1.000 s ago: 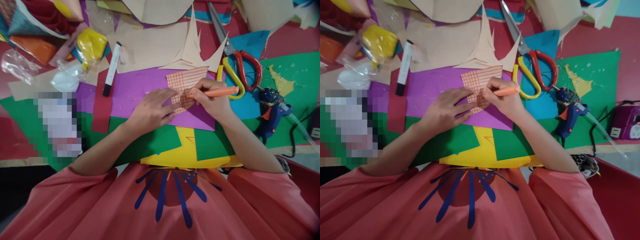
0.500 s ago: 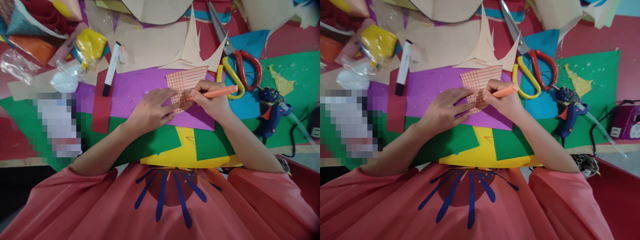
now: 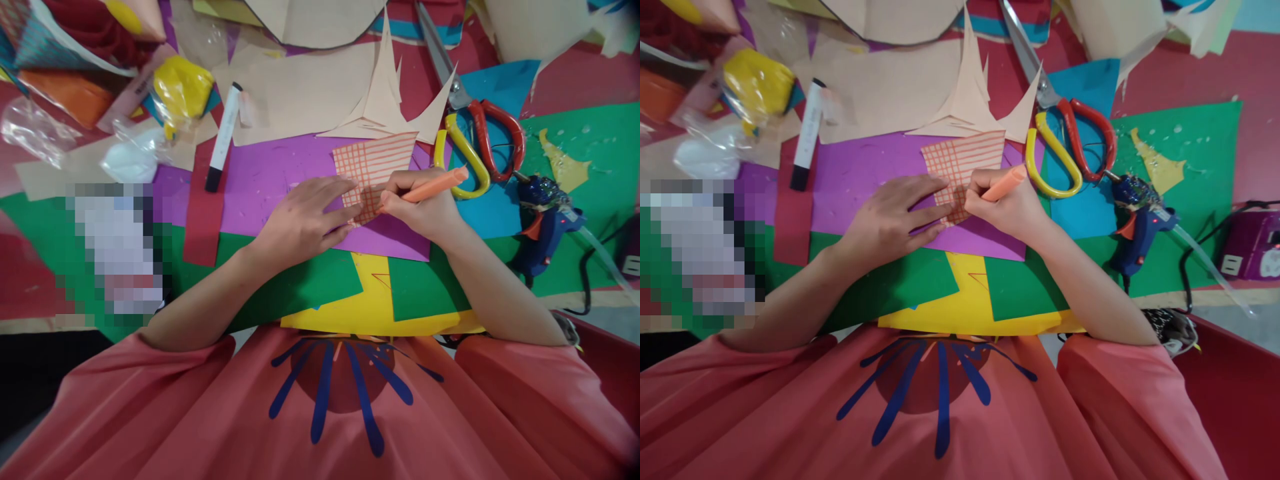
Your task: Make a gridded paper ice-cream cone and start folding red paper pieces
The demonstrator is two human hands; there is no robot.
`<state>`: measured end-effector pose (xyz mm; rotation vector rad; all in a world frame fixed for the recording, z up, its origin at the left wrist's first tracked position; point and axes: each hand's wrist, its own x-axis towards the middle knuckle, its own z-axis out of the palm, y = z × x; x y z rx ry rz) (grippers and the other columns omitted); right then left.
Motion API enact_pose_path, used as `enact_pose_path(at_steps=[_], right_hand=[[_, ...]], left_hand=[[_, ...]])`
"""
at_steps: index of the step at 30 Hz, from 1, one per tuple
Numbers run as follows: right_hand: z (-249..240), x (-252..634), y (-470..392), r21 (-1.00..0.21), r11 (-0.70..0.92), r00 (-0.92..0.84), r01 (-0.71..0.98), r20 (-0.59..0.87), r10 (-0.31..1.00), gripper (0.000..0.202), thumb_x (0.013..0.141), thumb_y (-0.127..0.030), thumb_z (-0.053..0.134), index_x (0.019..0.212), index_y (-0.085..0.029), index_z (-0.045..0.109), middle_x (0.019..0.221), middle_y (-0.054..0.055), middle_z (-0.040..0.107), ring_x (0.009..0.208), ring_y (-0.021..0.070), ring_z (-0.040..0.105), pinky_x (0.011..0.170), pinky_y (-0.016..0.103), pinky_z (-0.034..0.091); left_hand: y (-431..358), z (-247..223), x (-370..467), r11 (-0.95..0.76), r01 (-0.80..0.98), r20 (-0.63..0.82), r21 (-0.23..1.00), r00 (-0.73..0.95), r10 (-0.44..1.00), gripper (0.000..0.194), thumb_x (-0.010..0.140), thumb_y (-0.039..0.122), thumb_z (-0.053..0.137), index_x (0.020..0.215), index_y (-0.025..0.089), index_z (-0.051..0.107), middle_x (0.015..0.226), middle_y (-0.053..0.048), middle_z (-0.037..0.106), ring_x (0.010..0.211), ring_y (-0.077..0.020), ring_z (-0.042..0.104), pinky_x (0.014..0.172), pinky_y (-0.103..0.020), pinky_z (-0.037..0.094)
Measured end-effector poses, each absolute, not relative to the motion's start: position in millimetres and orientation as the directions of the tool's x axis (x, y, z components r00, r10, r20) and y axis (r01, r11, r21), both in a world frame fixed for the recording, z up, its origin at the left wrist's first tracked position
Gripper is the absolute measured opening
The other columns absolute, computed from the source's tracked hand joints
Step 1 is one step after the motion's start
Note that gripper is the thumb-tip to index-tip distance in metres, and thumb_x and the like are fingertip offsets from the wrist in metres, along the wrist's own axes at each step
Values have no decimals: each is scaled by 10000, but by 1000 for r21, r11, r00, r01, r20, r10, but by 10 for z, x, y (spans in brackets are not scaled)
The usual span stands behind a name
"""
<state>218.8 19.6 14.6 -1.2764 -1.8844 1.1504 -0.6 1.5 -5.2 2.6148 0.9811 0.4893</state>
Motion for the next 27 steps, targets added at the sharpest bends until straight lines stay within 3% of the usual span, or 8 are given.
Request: enact_pose_path(at_steps=[5, 9, 13, 17, 20, 24, 27], right_hand=[[158, 2192, 196, -891, 179, -393, 417, 1, 919, 280, 699, -81, 559, 487, -187, 410, 459, -65, 422, 459, 55, 321, 460, 234, 286], [142, 2215, 202, -916, 115, -380, 384, -43, 924, 270, 716, -98, 578, 495, -195, 456, 485, -45, 502, 474, 69, 396, 451, 240, 306], [145, 2230, 210, -956, 33, -244, 292, -41, 969, 245, 798, -255, 585, 563, -218, 531, 551, -23, 560, 477, 90, 467, 464, 261, 391], [142, 2219, 210, -974, 22, -109, 225, -3, 994, 292, 824, -459, 603, 634, -242, 560, 574, -21, 585, 441, 104, 498, 431, 283, 411], [118, 2217, 205, -983, 18, -104, 185, -2, 995, 303, 829, -494, 628, 678, -236, 574, 594, -21, 611, 452, 106, 524, 430, 275, 409], [96, 2228, 196, -981, 53, -152, 189, 24, 988, 234, 857, -397, 638, 706, -224, 594, 602, -23, 610, 492, 103, 546, 466, 266, 411], [99, 2229, 196, -972, 79, -167, 223, 42, 985, 175, 873, -305, 616, 721, -220, 598, 595, -25, 586, 521, 110, 552, 505, 276, 417]], left_hand=[[17, -47, 0, -792, 550, 316, 264, 727, 610, 241, 934, 281, 510, 1141, 228, 620, 1268, -121, 650, 1195, -265, 626, 945, -464, 567], [20, -64, -5, -813, 532, 358, 237, 730, 583, 242, 933, 288, 512, 1145, 229, 612, 1259, -123, 653, 1182, -266, 632, 912, -466, 581], [17, -50, -6, -806, 532, 342, 260, 730, 592, 220, 936, 269, 506, 1116, 221, 623, 1264, -118, 649, 1204, -260, 616, 944, -447, 556], [13, 7, 5, -825, 515, 311, 232, 765, 565, 200, 951, 273, 479, 1061, 245, 644, 1091, -46, 711, 1021, -197, 683, 868, -359, 571], [4, 21, 11, -850, 465, 311, 246, 793, 524, 225, 951, 301, 482, 1100, 226, 633, 1023, -57, 716, 933, -196, 686, 837, -349, 574], [-19, -17, 5, -831, 471, 302, 295, 779, 549, 256, 932, 335, 517, 1148, 237, 614, 1279, -108, 633, 1173, -268, 614, 966, -445, 537], [-33, -44, -3, -792, 490, 232, 365, 776, 587, 274, 930, 355, 516, 1183, 294, 602, 1337, -77, 609, 1248, -256, 574, 1030, -463, 505]])
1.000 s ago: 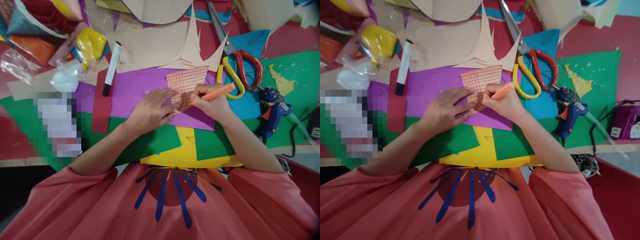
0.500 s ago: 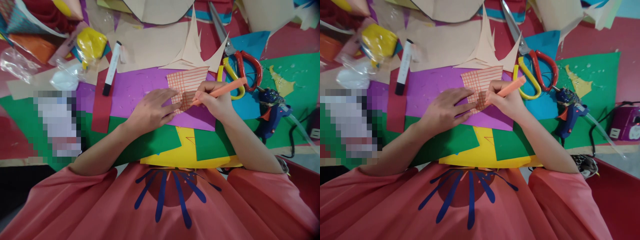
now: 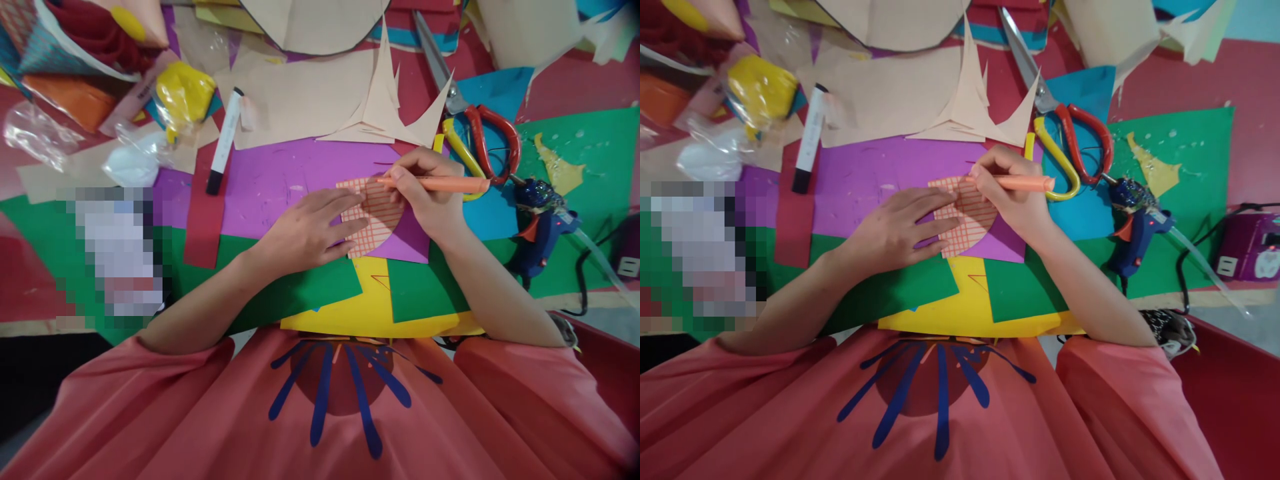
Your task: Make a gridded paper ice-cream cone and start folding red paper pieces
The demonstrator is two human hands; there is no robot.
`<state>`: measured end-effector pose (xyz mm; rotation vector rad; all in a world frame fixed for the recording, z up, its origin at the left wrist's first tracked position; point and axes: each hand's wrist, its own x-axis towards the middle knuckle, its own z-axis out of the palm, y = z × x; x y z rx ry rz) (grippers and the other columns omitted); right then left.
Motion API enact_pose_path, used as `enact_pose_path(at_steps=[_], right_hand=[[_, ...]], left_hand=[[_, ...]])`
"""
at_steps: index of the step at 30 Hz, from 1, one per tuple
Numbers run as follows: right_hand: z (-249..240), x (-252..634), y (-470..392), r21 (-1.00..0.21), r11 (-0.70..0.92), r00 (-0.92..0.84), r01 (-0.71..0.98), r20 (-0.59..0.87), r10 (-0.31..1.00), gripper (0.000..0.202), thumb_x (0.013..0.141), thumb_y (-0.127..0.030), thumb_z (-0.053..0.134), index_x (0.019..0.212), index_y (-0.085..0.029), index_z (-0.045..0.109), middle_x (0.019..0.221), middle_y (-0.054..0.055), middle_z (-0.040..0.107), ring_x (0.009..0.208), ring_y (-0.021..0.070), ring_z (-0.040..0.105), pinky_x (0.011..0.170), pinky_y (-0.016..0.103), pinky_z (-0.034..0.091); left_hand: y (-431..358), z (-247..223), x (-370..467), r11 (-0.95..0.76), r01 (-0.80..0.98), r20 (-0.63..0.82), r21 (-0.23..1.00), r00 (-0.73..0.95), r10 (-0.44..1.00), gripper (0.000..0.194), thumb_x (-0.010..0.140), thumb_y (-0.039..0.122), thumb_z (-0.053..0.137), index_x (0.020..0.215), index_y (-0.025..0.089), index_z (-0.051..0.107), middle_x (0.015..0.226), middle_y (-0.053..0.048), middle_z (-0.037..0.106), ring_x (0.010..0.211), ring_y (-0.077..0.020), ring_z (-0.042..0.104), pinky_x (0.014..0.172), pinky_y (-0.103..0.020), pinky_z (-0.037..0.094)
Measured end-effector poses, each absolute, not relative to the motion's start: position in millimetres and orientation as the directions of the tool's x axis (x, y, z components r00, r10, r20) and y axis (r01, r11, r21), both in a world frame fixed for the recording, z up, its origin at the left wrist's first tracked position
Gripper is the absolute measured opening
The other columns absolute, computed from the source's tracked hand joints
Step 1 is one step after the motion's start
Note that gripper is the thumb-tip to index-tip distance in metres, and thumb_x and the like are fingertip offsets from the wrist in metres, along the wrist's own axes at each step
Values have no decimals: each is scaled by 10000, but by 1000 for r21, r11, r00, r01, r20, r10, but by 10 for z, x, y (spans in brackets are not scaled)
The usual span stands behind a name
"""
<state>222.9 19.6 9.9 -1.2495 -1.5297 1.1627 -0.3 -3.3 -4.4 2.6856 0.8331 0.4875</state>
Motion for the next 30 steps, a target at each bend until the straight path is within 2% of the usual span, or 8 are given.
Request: enact_pose_path(at_steps=[4, 9, 13, 16, 21, 25, 30], right_hand=[[117, 2209, 209, -952, 90, -156, 291, 45, 987, 173, 858, -260, 611, 692, -218, 587, 594, -28, 575, 522, 108, 533, 533, 285, 416], [131, 2184, 231, -918, 94, -177, 385, 26, 984, 200, 852, -293, 627, 673, -215, 582, 579, -32, 559, 564, 107, 547, 563, 271, 426], [119, 2181, 243, -922, 95, -187, 376, 24, 982, 230, 848, -363, 626, 676, -216, 586, 567, -33, 549, 544, 105, 527, 547, 270, 419], [112, 2181, 247, -913, 90, -185, 398, 16, 983, 217, 849, -352, 623, 687, -213, 584, 556, -36, 543, 539, 103, 519, 540, 264, 416], [112, 2186, 250, -915, 112, -220, 389, 26, 975, 199, 844, -270, 605, 661, -199, 571, 572, -37, 547, 574, 93, 533, 572, 249, 426], [107, 2191, 253, -933, 95, -264, 346, 0, 965, 203, 831, -206, 586, 631, -192, 551, 597, -36, 566, 576, 87, 534, 568, 244, 430], [118, 2192, 259, -910, 148, -242, 388, 55, 969, 204, 860, -258, 583, 664, -210, 553, 573, -40, 529, 561, 93, 505, 577, 267, 413]], left_hand=[[-33, -42, 0, -802, 478, 245, 358, 781, 574, 289, 928, 360, 518, 1186, 265, 608, 1281, -81, 647, 1187, -257, 616, 1001, -467, 526], [-22, -21, 7, -806, 480, 228, 346, 790, 569, 281, 934, 355, 499, 1173, 265, 616, 1284, -83, 644, 1187, -258, 612, 999, -449, 520], [-14, -14, 7, -799, 467, 213, 378, 797, 566, 291, 938, 347, 492, 1185, 253, 614, 1300, -99, 632, 1207, -272, 597, 1010, -469, 508], [-10, -15, 7, -782, 477, 184, 401, 794, 579, 288, 940, 363, 488, 1181, 272, 616, 1307, -88, 627, 1219, -268, 590, 1018, -476, 503], [-9, -22, 4, -827, 460, 250, 324, 801, 544, 292, 938, 369, 500, 1171, 242, 623, 1270, -105, 645, 1179, -272, 616, 971, -458, 535], [-12, -16, 8, -794, 491, 184, 360, 797, 576, 294, 942, 369, 484, 1170, 257, 631, 1304, -92, 630, 1214, -273, 598, 1008, -468, 514], [-10, 8, 18, -755, 508, 130, 415, 788, 602, 287, 939, 368, 487, 1171, 281, 633, 1323, -77, 621, 1234, -272, 582, 1026, -484, 498]])
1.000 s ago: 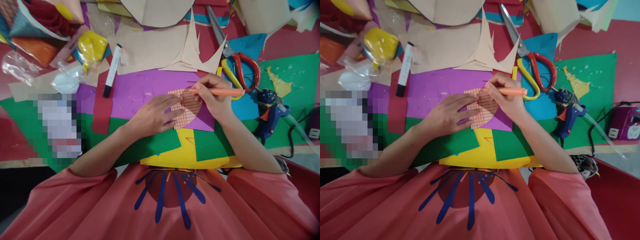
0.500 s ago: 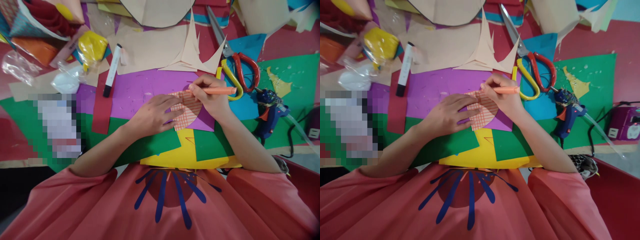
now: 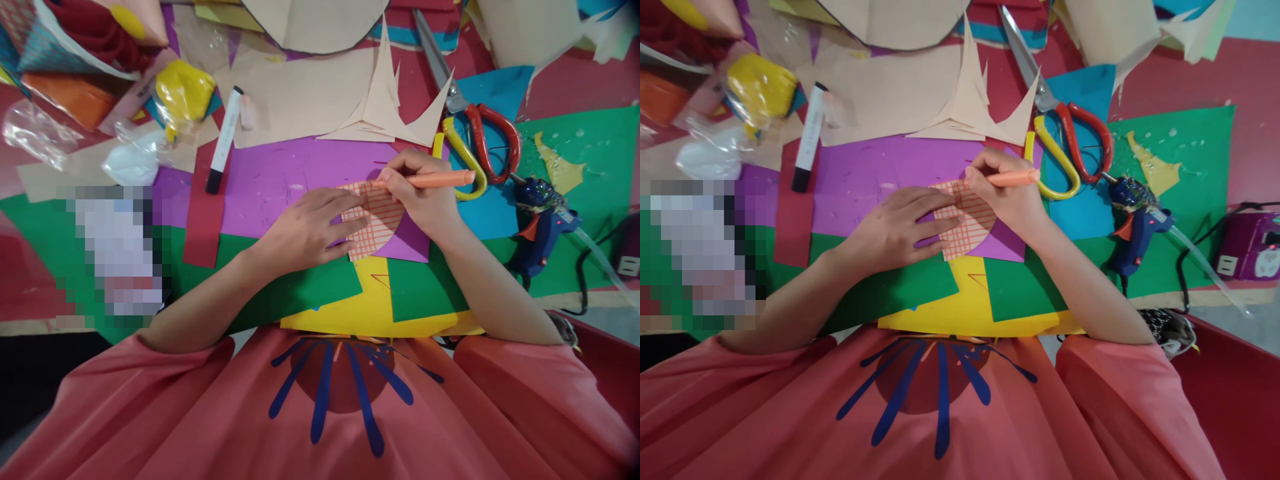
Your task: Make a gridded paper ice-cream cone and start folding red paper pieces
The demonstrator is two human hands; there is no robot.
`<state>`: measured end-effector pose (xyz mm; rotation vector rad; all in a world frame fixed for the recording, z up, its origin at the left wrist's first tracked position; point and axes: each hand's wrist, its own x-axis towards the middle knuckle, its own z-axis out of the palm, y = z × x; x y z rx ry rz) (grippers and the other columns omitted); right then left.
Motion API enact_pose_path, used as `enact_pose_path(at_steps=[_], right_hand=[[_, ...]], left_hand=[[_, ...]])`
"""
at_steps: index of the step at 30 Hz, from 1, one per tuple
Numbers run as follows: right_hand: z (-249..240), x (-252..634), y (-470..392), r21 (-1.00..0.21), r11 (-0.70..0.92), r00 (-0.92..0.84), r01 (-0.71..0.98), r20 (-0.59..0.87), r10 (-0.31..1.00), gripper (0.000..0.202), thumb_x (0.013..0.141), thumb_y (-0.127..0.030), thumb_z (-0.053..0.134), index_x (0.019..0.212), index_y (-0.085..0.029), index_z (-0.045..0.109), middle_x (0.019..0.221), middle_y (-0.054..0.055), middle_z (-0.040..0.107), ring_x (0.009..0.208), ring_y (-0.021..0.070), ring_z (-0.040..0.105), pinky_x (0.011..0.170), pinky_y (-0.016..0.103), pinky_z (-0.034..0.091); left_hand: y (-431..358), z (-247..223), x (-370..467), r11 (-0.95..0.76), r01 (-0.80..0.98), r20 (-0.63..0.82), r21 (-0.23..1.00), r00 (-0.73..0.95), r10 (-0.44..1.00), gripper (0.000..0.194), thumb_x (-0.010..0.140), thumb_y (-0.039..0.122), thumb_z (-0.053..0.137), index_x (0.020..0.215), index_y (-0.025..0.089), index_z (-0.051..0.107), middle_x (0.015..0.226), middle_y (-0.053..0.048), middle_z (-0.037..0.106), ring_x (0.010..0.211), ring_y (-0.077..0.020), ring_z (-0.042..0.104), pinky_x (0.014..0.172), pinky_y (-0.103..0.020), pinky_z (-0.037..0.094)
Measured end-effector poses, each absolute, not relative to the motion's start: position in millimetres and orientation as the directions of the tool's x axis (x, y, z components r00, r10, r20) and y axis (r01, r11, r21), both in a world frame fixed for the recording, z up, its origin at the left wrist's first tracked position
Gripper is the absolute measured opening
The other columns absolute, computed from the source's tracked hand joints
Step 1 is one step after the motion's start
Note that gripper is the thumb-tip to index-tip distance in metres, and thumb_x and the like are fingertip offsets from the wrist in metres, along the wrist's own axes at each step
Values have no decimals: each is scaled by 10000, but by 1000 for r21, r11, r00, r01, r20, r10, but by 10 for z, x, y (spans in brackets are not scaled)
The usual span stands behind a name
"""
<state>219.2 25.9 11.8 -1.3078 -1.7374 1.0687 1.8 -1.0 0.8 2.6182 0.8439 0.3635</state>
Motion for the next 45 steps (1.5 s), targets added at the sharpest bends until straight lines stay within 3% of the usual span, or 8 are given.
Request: enact_pose_path(at_steps=[3, 8, 14, 18, 22, 26, 31, 45], right_hand=[[130, 2192, 260, -901, 148, -244, 407, 49, 968, 206, 869, -278, 582, 675, -217, 547, 571, -41, 519, 550, 95, 491, 578, 275, 407], [119, 2193, 250, -917, 124, -266, 378, 21, 964, 209, 844, -227, 570, 640, -205, 525, 578, -38, 510, 560, 92, 482, 574, 266, 407], [84, 2194, 256, -939, 66, -267, 338, -29, 963, 201, 781, -161, 590, 592, -189, 528, 579, -27, 553, 557, 94, 490, 542, 251, 412], [95, 2195, 244, -958, 9, -220, 285, -56, 974, 261, 830, -242, 590, 584, -197, 513, 548, -32, 537, 517, 85, 471, 505, 241, 402], [97, 2218, 211, -970, 42, -156, 238, 5, 988, 254, 869, -318, 592, 642, -209, 554, 562, -36, 539, 501, 85, 477, 499, 248, 396], [88, 2236, 204, -942, 88, -195, 325, 24, 980, 212, 860, -383, 622, 724, -220, 617, 648, -15, 607, 555, 107, 521, 526, 269, 407], [86, 2228, 227, -915, 88, -212, 395, 3, 977, 284, 834, -440, 632, 655, -233, 557, 649, 0, 613, 590, 134, 530, 529, 285, 407], [97, 2214, 233, -930, 75, -254, 360, -20, 967, 231, 775, -218, 587, 562, -204, 498, 566, -21, 531, 550, 98, 458, 511, 250, 388]], left_hand=[[-7, 8, 15, -766, 496, 140, 408, 795, 590, 286, 939, 351, 491, 1176, 280, 634, 1315, -81, 624, 1228, -269, 584, 1022, -477, 498], [-7, -16, 3, -832, 452, 274, 320, 797, 538, 285, 932, 344, 518, 1160, 225, 640, 1257, -117, 648, 1160, -272, 623, 959, -453, 536], [-11, -28, 5, -838, 471, 267, 278, 800, 538, 277, 932, 374, 516, 1134, 239, 649, 1260, -96, 657, 1153, -269, 636, 953, -442, 550], [-17, -30, 3, -830, 470, 252, 301, 800, 545, 272, 930, 361, 521, 1143, 246, 644, 1284, -94, 647, 1181, -269, 625, 974, -450, 542], [-24, -13, 6, -780, 519, 209, 349, 768, 605, 307, 939, 257, 497, 1226, 233, 602, 1351, -117, 601, 1277, -279, 563, 1047, -487, 490], [-25, 10, 11, -730, 548, 148, 409, 750, 645, 365, 931, 204, 496, 1289, 230, 558, 1425, -122, 540, 1347, -281, 498, 1098, -517, 437], [-26, 18, 16, -729, 560, 137, 393, 748, 649, 340, 939, 219, 483, 1268, 239, 567, 1409, -114, 555, 1343, -274, 504, 1091, -510, 447], [-32, 21, 22, -709, 560, 126, 429, 740, 661, 343, 938, 217, 472, 1263, 239, 580, 1412, -113, 553, 1340, -286, 505, 1091, -537, 440]])
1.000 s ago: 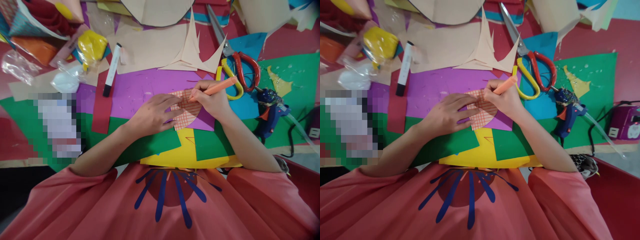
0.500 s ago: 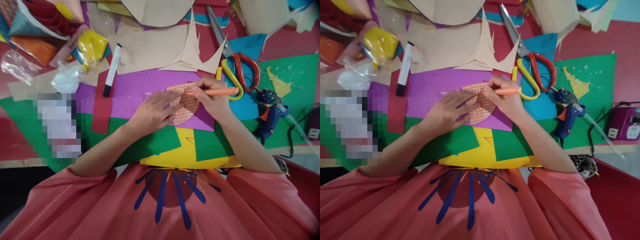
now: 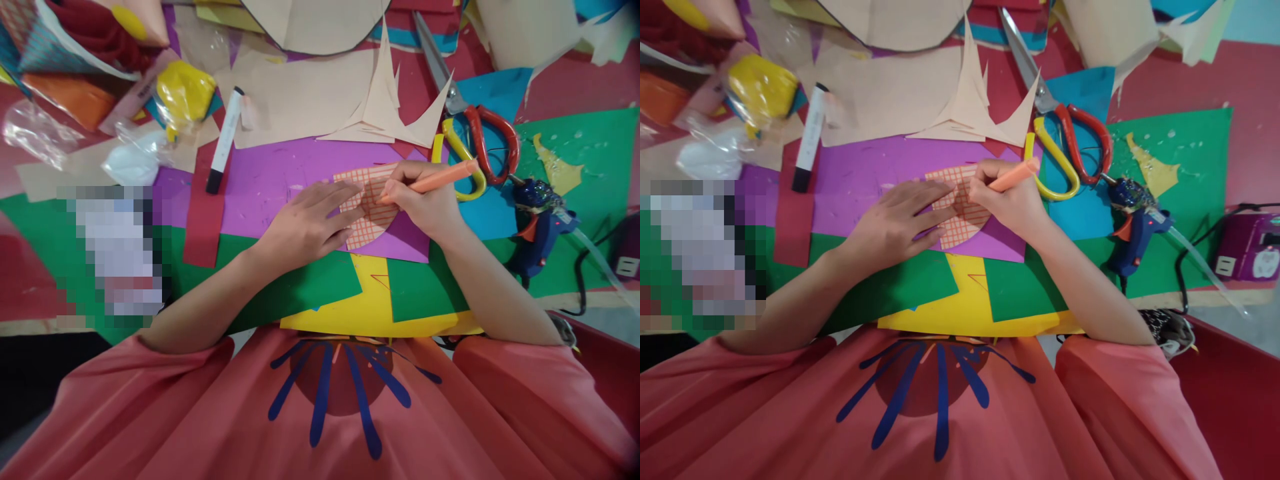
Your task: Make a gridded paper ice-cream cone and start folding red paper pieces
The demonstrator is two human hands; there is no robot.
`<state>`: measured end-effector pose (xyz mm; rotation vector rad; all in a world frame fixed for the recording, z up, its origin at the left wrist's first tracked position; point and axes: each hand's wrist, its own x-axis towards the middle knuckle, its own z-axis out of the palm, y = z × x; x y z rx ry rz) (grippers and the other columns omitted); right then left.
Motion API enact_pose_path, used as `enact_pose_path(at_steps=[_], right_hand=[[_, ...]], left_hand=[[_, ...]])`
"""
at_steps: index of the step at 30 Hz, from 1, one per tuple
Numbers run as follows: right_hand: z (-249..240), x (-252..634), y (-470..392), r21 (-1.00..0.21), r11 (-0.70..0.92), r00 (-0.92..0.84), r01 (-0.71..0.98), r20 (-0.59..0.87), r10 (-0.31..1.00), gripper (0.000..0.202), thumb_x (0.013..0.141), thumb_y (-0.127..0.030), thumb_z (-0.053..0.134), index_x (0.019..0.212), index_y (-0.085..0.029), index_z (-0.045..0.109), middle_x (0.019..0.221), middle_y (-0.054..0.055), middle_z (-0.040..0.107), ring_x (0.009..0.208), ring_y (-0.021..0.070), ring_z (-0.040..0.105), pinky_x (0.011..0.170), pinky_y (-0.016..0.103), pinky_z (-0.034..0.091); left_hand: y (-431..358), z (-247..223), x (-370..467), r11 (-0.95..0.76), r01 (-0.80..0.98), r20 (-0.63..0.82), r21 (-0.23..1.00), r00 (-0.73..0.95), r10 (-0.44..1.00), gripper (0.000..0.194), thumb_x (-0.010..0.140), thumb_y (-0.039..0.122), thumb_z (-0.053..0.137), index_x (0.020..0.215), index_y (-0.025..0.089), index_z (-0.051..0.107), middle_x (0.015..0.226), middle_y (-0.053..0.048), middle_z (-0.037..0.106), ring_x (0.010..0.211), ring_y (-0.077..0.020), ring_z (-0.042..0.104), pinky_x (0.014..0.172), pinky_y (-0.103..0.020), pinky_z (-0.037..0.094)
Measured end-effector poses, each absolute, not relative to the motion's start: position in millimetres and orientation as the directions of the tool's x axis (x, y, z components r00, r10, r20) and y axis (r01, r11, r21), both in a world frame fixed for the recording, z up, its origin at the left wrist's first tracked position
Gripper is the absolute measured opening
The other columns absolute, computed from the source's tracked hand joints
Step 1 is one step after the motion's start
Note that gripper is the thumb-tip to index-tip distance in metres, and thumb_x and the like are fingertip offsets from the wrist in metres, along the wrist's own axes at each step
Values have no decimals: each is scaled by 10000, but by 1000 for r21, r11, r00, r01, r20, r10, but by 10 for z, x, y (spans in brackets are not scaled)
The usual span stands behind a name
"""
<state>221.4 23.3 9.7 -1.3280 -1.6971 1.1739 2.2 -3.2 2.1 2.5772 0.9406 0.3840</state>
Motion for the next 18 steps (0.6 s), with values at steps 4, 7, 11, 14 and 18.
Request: enact_pose_path(at_steps=[4, 7, 11, 14, 18], right_hand=[[98, 2236, 203, -951, 106, -182, 292, 53, 982, 230, 819, -285, 571, 605, -217, 521, 586, -13, 544, 526, 98, 462, 491, 263, 375], [112, 2238, 195, -946, 120, -189, 302, 63, 980, 236, 842, -337, 578, 637, -225, 546, 609, -4, 567, 514, 110, 487, 480, 283, 373], [120, 2226, 213, -920, 101, -219, 378, 18, 976, 267, 831, -407, 613, 634, -240, 551, 546, -8, 539, 534, 140, 513, 511, 301, 408], [112, 2223, 224, -910, 84, -215, 406, -6, 977, 306, 823, -452, 635, 617, -250, 533, 521, -6, 526, 562, 157, 529, 530, 305, 419], [113, 2223, 224, -906, 79, -228, 415, -20, 973, 293, 828, -449, 627, 634, -253, 529, 529, -10, 520, 562, 150, 514, 513, 296, 392]], left_hand=[[-31, -14, 10, -724, 569, 152, 391, 736, 660, 357, 943, 236, 475, 1289, 235, 559, 1443, -115, 525, 1369, -289, 474, 1108, -543, 425], [-27, -31, 5, -706, 605, 165, 368, 704, 691, 381, 944, 252, 476, 1321, 264, 530, 1463, -100, 505, 1385, -285, 455, 1118, -545, 416], [-25, -34, 6, -691, 630, 166, 355, 685, 709, 366, 951, 263, 463, 1309, 298, 534, 1434, -85, 534, 1354, -265, 491, 1107, -524, 433], [-28, -42, 7, -697, 632, 175, 338, 686, 707, 338, 954, 274, 464, 1278, 288, 558, 1418, -93, 545, 1347, -264, 498, 1091, -514, 449], [-32, -62, 6, -705, 628, 188, 330, 688, 701, 321, 949, 270, 473, 1252, 285, 577, 1415, -95, 547, 1345, -271, 500, 1073, -515, 466]])
